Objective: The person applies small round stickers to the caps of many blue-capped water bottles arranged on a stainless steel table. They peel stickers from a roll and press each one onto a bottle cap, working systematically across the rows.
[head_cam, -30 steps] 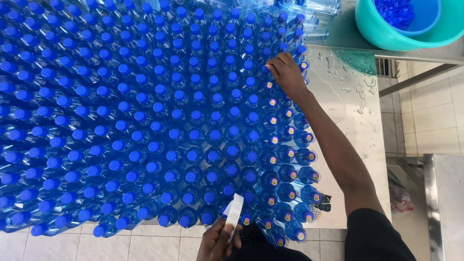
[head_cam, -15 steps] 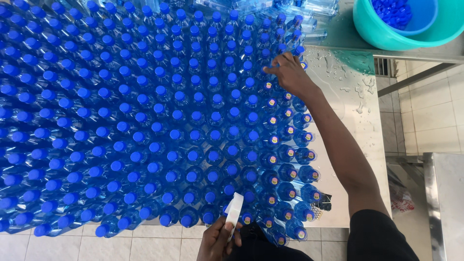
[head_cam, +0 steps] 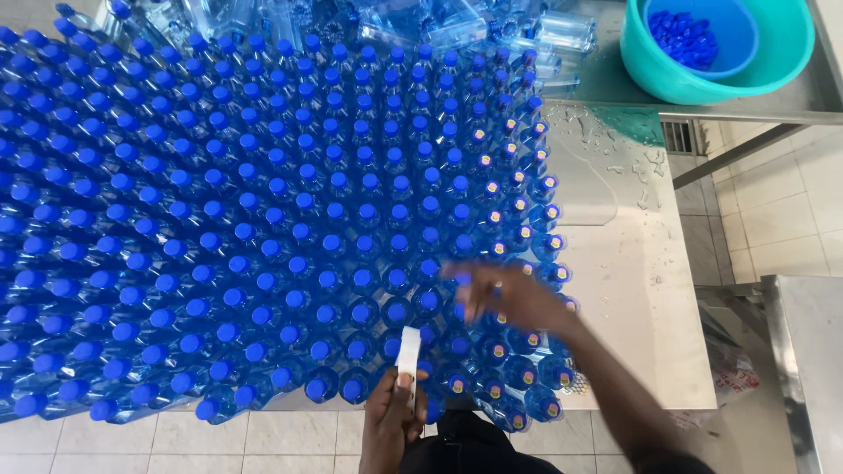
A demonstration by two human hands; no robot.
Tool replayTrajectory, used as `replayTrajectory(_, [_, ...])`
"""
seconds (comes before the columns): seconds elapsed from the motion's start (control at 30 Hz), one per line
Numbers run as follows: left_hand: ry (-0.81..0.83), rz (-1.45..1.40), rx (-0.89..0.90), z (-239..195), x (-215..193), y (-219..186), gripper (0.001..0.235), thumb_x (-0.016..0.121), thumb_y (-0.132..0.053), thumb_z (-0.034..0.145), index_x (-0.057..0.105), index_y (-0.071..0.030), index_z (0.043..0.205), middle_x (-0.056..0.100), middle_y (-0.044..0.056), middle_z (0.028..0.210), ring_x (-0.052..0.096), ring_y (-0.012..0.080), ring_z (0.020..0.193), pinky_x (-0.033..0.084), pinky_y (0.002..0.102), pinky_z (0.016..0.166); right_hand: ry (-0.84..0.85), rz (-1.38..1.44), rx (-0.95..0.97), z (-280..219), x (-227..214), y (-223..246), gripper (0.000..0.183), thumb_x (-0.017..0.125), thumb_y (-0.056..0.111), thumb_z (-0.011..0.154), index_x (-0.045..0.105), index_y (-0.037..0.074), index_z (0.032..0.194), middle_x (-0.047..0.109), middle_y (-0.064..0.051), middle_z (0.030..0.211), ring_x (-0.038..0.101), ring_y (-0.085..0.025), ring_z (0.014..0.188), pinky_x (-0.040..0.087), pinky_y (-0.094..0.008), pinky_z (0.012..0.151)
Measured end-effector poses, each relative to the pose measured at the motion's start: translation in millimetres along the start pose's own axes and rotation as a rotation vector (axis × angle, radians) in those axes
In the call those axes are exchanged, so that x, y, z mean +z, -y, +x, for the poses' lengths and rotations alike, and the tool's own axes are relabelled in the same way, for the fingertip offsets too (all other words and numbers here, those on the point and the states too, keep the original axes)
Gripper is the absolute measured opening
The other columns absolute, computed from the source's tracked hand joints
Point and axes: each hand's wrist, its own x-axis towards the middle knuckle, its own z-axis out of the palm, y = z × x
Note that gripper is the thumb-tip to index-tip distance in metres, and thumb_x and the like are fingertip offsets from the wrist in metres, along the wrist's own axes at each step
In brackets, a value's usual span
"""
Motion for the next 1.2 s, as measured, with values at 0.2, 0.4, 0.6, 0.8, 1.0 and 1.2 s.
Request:
replayTrajectory(0.2, [0.112, 0.100, -0.017, -10.7, -2.9, -4.1, 0.044, 0.052, -0.035, 0.113, 0.078, 0.000, 0.119, 0.055, 0.009, 0.063, 0.035, 0.0132, 0.044, 0.031, 0.027, 0.042, -0.573, -0.260, -0.399, 2.8, 28.6, -59.6, 0.030, 0.057, 0.020, 0.113, 0.069, 0.015, 0.139, 0.079, -0.010, 0.129, 0.079, -0.028, 0.112, 0.063, -0.043, 0.091])
replayTrajectory(0.4, [0.147, 0.089, 0.028, -14.9, -22.7, 23.5, 0.045, 0.052, -0.035, 0.113, 0.077, 0.002, 0.116, 0.054, 0.009, 0.059, 0.034, 0.0128, 0.040, 0.028, 0.028, 0.040, -0.726, -0.499, -0.525, 168.6, -109.0, -159.3, 0.048, 0.043, -0.011, 0.104, 0.066, 0.015, 0.137, 0.047, -0.014, 0.119, 0.047, -0.034, 0.126, 0.029, -0.048, 0.108])
replayTrajectory(0.6, [0.005, 0.059, 0.056, -21.6, -39.5, 34.5, 0.045, 0.055, -0.037, 0.110, 0.080, 0.001, 0.110, 0.057, 0.011, 0.057, 0.037, 0.0149, 0.038, 0.025, 0.025, 0.038, -0.707, -0.412, -0.341, 273.2, -152.0, -188.5, 0.038, 0.041, 0.010, 0.119, 0.078, 0.018, 0.112, 0.038, -0.005, 0.110, 0.039, -0.031, 0.111, 0.031, -0.043, 0.101])
replayTrajectory(0.8, [-0.036, 0.005, 0.056, -14.6, -44.0, 42.3, 0.044, 0.054, -0.035, 0.112, 0.079, 0.001, 0.111, 0.054, 0.012, 0.055, 0.033, 0.0146, 0.038, 0.026, 0.025, 0.038, -0.558, -0.459, -0.131, 275.7, -153.8, -171.9, 0.041, 0.047, 0.016, 0.120, 0.082, 0.022, 0.101, 0.040, -0.005, 0.118, 0.036, -0.032, 0.122, 0.032, -0.056, 0.112])
replayTrajectory(1.0, [-0.045, 0.001, 0.014, -14.2, -32.1, 34.0, 0.045, 0.054, -0.035, 0.112, 0.079, 0.002, 0.113, 0.055, 0.013, 0.058, 0.035, 0.0152, 0.039, 0.026, 0.027, 0.040, -0.538, -0.565, -0.155, 272.7, -159.8, -168.7, 0.040, 0.049, 0.017, 0.119, 0.083, 0.024, 0.101, 0.043, -0.004, 0.120, 0.036, -0.032, 0.121, 0.029, -0.055, 0.108])
replayTrajectory(1.2, [-0.032, 0.042, 0.052, -10.7, -28.8, 32.2, 0.047, 0.053, -0.036, 0.111, 0.080, 0.003, 0.114, 0.055, 0.011, 0.058, 0.036, 0.0147, 0.039, 0.027, 0.027, 0.039, -0.623, -0.584, -0.292, 273.8, -156.5, -183.9, 0.041, 0.050, 0.008, 0.115, 0.084, 0.027, 0.102, 0.053, -0.006, 0.117, 0.041, -0.035, 0.114, 0.032, -0.052, 0.099])
